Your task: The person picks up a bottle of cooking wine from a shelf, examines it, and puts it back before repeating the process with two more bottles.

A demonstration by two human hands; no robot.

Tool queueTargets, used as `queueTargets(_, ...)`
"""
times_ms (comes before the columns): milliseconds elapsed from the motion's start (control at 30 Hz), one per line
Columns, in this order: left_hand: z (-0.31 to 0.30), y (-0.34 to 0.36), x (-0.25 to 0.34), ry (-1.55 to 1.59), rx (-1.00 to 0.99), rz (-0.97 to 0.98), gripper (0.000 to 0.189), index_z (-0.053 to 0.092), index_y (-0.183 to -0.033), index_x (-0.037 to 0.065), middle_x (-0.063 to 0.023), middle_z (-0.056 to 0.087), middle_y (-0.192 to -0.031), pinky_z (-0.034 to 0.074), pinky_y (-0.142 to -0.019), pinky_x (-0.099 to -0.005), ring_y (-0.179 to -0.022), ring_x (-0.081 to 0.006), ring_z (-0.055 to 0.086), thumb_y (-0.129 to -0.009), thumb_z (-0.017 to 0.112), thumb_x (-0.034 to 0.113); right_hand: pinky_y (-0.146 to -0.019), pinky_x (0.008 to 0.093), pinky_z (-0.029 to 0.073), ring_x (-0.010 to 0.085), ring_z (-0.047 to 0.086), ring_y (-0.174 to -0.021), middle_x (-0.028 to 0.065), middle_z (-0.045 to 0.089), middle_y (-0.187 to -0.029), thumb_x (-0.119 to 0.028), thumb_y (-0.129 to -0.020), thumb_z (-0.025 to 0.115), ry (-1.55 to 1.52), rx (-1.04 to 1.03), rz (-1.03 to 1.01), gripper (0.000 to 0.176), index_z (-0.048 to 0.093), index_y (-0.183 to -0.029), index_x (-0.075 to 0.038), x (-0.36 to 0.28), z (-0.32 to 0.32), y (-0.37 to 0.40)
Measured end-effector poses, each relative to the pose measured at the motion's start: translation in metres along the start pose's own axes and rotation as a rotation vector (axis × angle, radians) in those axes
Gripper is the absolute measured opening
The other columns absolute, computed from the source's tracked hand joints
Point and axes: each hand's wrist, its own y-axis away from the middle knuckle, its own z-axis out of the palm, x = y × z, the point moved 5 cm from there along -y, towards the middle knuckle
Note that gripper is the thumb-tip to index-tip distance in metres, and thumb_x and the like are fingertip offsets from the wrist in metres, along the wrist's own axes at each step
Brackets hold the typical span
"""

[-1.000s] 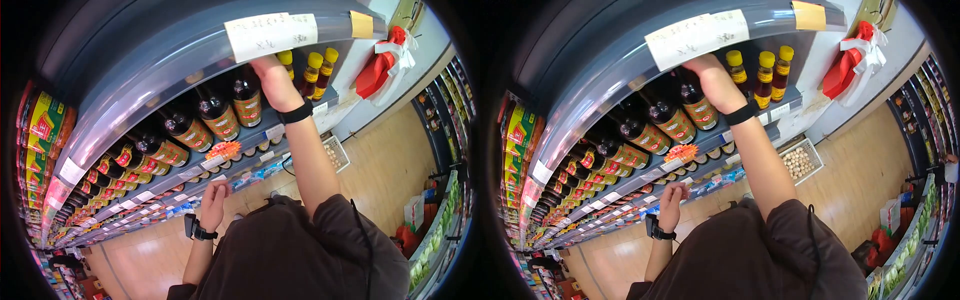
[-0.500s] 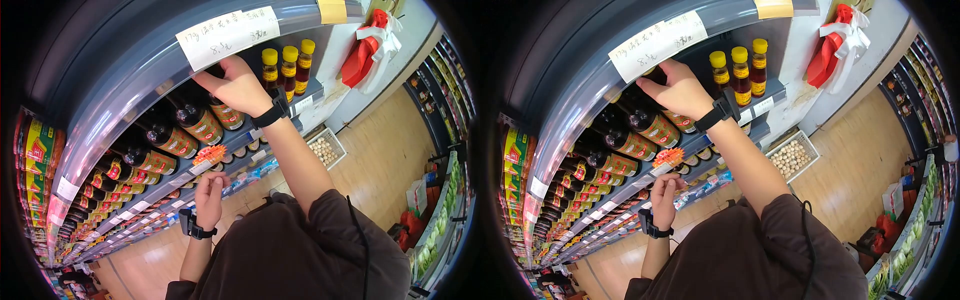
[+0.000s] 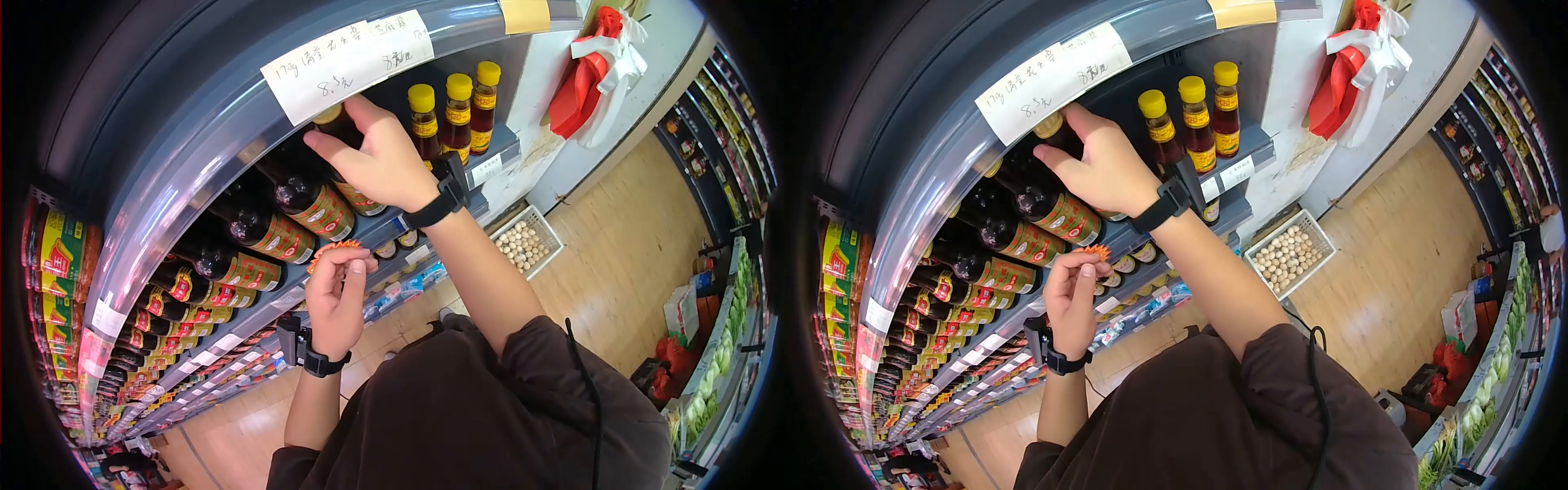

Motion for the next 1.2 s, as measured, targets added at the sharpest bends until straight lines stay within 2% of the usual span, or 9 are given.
queueTargets(300, 0.006, -0.001, 0.007, -0.211, 0.043, 0.166, 0.014, 0.061, -0.105, -0.001, -0.0075, 0.066, -0.096, 0.049, -0.082, -0.0276, -0.088, -0.0128, 0.062, -0.093, 0.066, 0.002, -0.083, 0.0263, 0.051, 0.0112, 0.064, -0.090, 0.0036, 0.069, -0.097, -0.004, -0.084, 0.076, 0.021, -0.054, -0.080, 0.031, 0.061, -0.111, -0.001, -0.022, -0.013, 0.042)
queueTargets(567, 0.012, 0.003, 0.029, -0.434, 0.123, 0.443, 0.041, 0.059, -0.106, 0.002, -0.0121, 0.060, -0.102, 0.048, -0.082, -0.0351, -0.091, -0.0248, 0.059, -0.073, 0.083, 0.005, -0.099, 0.0511, 0.047, 0.0279, 0.066, -0.096, 0.0134, 0.068, -0.099, -0.001, -0.078, 0.079, -0.004, -0.097, -0.369, 0.043, 0.059, -0.116, 0.001, -0.058, -0.030, 0.058)
queueTargets(733, 0.023, 0.011, 0.058, -0.508, 0.152, 0.605, 0.069, 0.056, -0.118, 0.003, -0.0169, 0.057, -0.121, 0.044, -0.097, -0.0436, -0.110, -0.0358, 0.056, -0.062, 0.093, 0.018, -0.094, 0.0530, 0.048, 0.0307, 0.068, -0.089, 0.0133, 0.069, -0.092, -0.018, -0.077, 0.084, -0.006, -0.266, -0.327, 0.041, 0.061, -0.106, -0.002, -0.100, -0.034, 0.065)
queueTargets(800, 0.019, 0.014, 0.052, -0.462, 0.105, 0.572, 0.081, 0.052, -0.126, 0.002, -0.0183, 0.058, -0.124, 0.043, -0.101, -0.0457, -0.117, -0.0374, 0.056, -0.060, 0.094, 0.022, -0.094, 0.0502, 0.049, 0.0289, 0.068, -0.087, 0.0108, 0.070, -0.089, -0.023, -0.079, 0.084, -0.132, -0.298, -0.152, 0.039, 0.063, -0.104, -0.002, -0.104, -0.029, 0.075)
queueTargets(900, 0.016, 0.027, 0.013, -0.404, -0.143, 0.107, 0.084, 0.049, -0.129, -0.001, -0.0167, 0.063, -0.119, 0.051, -0.093, -0.0420, -0.107, -0.0315, 0.065, -0.062, 0.094, 0.025, -0.096, 0.0472, 0.049, 0.0278, 0.067, -0.090, 0.0109, 0.070, -0.093, -0.022, -0.079, 0.084, -0.279, -0.336, 0.046, 0.037, 0.064, -0.104, -0.001, -0.100, -0.015, 0.093)
queueTargets(967, 0.010, 0.041, -0.002, -0.316, -0.095, 0.146, 0.081, 0.050, -0.127, 0.000, -0.0170, 0.064, -0.119, 0.053, -0.092, -0.0398, -0.107, -0.0297, 0.066, -0.064, 0.093, 0.026, -0.099, 0.0448, 0.048, 0.0259, 0.066, -0.093, 0.0105, 0.070, -0.097, -0.021, -0.079, 0.085, -0.356, -0.314, 0.334, 0.038, 0.065, -0.104, -0.001, -0.085, -0.002, 0.104)
queueTargets(1067, -0.003, 0.053, -0.014, -0.186, 0.003, 0.184, 0.077, 0.052, -0.125, 0.000, -0.0164, 0.066, -0.115, 0.054, -0.091, -0.0359, -0.108, -0.0240, 0.068, -0.066, 0.092, 0.028, -0.104, 0.0427, 0.045, 0.0275, 0.063, -0.113, 0.0153, 0.066, -0.114, -0.035, -0.089, 0.075, -0.371, -0.602, 0.111, 0.054, 0.059, -0.124, 0.003, -0.075, 0.013, 0.101)
queueTargets(1133, -0.018, 0.069, -0.020, -0.437, 0.022, 0.079, 0.078, 0.051, -0.126, 0.001, -0.0141, 0.069, -0.112, 0.055, -0.089, -0.0356, -0.103, -0.0226, 0.069, -0.065, 0.093, 0.025, -0.102, 0.0368, 0.046, 0.0238, 0.059, -0.118, 0.0129, 0.062, -0.121, -0.029, -0.100, 0.060, -0.616, -0.505, 0.364, 0.045, 0.055, -0.131, 0.003, -0.064, 0.008, 0.095)
queueTargets(1200, -0.025, 0.084, -0.021, -0.448, 0.060, 0.055, 0.077, 0.051, -0.125, 0.000, -0.0133, 0.070, -0.111, 0.055, -0.089, -0.0355, -0.101, -0.0209, 0.070, -0.066, 0.093, 0.024, -0.097, 0.0331, 0.048, 0.0170, 0.061, -0.109, 0.0096, 0.064, -0.113, -0.028, -0.105, 0.051, -0.496, -0.293, 0.254, 0.036, 0.058, -0.124, 0.002, -0.048, 0.000, 0.075)
